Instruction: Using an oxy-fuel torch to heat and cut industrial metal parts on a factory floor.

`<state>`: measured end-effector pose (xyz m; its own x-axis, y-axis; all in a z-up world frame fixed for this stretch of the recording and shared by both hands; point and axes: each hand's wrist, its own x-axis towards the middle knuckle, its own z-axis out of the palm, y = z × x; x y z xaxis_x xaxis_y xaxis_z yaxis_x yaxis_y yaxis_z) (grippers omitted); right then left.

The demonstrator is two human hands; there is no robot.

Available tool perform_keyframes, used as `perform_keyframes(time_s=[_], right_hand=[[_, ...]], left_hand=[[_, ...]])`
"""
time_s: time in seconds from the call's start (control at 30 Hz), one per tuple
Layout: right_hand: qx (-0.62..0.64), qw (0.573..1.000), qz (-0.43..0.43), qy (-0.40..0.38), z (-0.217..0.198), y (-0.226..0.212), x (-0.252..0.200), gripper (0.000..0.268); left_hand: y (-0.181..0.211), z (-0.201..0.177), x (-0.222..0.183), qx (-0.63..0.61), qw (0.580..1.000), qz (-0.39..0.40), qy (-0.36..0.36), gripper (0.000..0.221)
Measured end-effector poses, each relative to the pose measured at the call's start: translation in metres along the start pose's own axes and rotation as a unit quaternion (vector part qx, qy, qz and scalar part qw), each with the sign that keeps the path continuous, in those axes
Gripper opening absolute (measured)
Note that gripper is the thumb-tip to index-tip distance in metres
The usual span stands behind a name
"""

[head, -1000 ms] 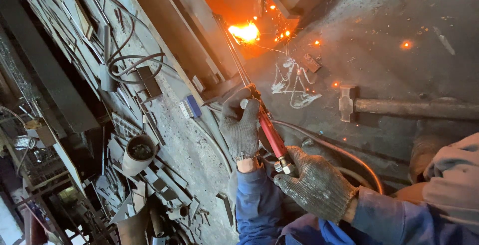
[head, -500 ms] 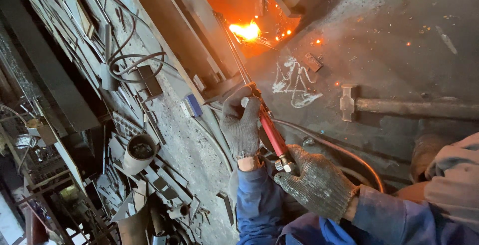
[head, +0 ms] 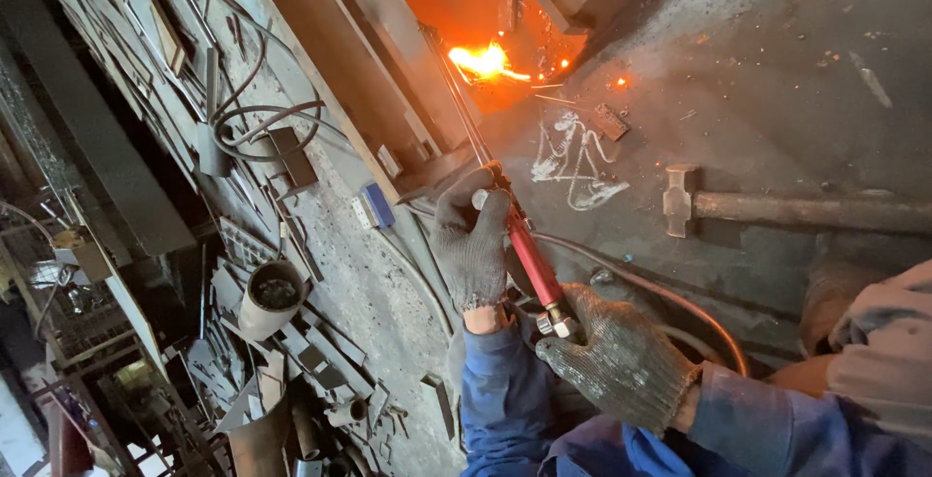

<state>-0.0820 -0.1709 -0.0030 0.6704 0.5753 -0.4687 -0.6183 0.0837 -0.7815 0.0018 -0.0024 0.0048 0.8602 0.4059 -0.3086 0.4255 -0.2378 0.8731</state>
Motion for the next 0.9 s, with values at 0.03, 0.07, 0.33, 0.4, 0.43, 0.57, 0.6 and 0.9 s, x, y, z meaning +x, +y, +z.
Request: perform_keyframes(time_s=[0.03, 0.07, 0.33, 0.4, 0.43, 0.57, 0.6, 0.9], right_hand=[[0.027, 0.999, -0.021, 0.000, 0.001, 0.002, 0.000, 0.057], [0.027, 0.999, -0.021, 0.000, 0.000, -0.003, 0.000, 0.057], [0.006, 1.000, 0.009, 0.014, -0.001, 0.001, 0.000, 0.058], [-0.009, 1.000, -0.007, 0.021, 0.001, 0.004, 0.000, 0.057], [-0.024, 0.999, -0.022, 0.027, 0.002, 0.006, 0.000, 0.057], [-0.021, 0.998, -0.047, 0.047, 0.001, -0.002, 0.000, 0.051], [-0.026, 0.999, -0.012, 0.035, -0.001, -0.008, 0.000, 0.051], [0.019, 0.998, 0.056, -0.010, -0.004, -0.018, -0.001, 0.060]], left_hand=[[-0.001, -0.001, 0.000, 0.004, 1.000, 0.000, -0.002, 0.026], [-0.001, -0.001, 0.001, 0.004, 1.000, 0.000, -0.002, 0.026], [-0.005, 0.000, 0.000, -0.004, 0.999, 0.046, -0.003, 0.024], [-0.006, 0.000, 0.001, -0.002, 0.999, 0.053, -0.004, 0.023], [-0.007, 0.000, 0.001, -0.001, 0.998, 0.060, -0.003, 0.023], [-0.010, -0.002, 0.001, 0.011, 0.998, 0.069, -0.003, 0.024], [-0.009, -0.001, 0.001, -0.002, 0.998, 0.059, -0.002, 0.024], [-0.005, -0.002, -0.001, 0.016, 0.997, 0.069, 0.005, 0.024]])
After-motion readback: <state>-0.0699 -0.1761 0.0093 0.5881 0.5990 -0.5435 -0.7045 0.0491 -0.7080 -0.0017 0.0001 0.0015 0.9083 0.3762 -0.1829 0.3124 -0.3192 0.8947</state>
